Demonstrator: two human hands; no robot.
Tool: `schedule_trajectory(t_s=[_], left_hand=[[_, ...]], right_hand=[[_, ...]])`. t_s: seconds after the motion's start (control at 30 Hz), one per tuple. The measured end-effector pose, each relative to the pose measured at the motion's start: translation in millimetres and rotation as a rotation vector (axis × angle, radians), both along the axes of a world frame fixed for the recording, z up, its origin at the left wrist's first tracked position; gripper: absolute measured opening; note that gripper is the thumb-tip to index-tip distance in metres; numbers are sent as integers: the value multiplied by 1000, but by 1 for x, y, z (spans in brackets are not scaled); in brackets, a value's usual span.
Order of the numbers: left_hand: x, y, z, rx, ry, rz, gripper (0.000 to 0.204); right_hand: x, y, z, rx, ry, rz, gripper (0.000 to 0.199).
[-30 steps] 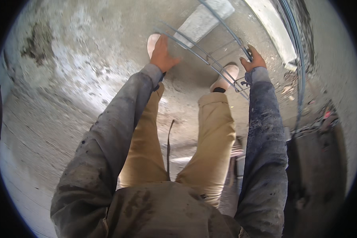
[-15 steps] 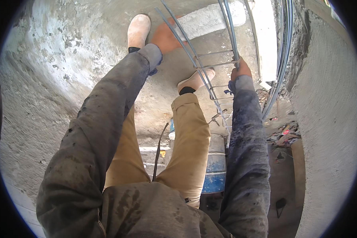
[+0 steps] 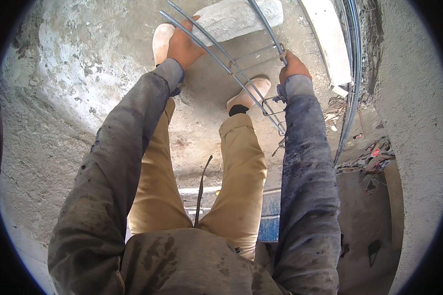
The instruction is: The person uses pliers to twist small pieces of wire around rebar rods to assemble a metal cage on the floor of a construction site.
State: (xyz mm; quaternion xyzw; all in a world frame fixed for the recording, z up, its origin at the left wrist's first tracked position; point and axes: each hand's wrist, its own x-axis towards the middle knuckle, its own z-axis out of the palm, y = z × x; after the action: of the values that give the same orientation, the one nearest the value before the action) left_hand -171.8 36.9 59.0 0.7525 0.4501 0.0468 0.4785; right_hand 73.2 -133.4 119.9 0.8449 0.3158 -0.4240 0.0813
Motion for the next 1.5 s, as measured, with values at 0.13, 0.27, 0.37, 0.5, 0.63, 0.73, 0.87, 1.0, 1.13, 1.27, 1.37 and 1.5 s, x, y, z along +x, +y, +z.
schedule_trajectory(t_s=[0.13,0.27,0.37,0.5,0.63,0.73,0.87,1.0,1.13,1.27,1.37,1.5], left_hand=[[1,-8,-4,5,-7,43,79],[0,-24,-7,75,53,41,79],[0,-25,-6,64,76,23,82],[-3,-14,-1,39,62,-41,85],[-8,-2,2,10,38,-100,87],[-11,1,4,3,24,-144,90],[-24,6,10,-25,-16,-166,93],[-73,16,25,36,100,-218,87],[-142,37,48,-21,212,-294,79],[-184,87,82,97,337,-383,73],[-185,129,128,307,278,-501,72],[-166,169,203,340,296,-729,72]], right_hand=[[4,0,1,14,-4,-6,38],[2,-8,-2,-22,-27,-24,38],[-1,-15,-3,14,-1,-112,39],[-1,-17,-5,52,-3,-161,37],[-1,-13,-9,35,9,-175,35],[0,-15,-15,63,35,-198,40],[5,-26,-14,149,146,-129,65],[5,-45,14,412,191,-82,87],[-15,-62,66,477,-27,-200,90],[-51,-64,121,425,-637,-270,90],[-93,-65,168,192,-924,-217,92],[-159,-64,223,528,-498,-910,94]])
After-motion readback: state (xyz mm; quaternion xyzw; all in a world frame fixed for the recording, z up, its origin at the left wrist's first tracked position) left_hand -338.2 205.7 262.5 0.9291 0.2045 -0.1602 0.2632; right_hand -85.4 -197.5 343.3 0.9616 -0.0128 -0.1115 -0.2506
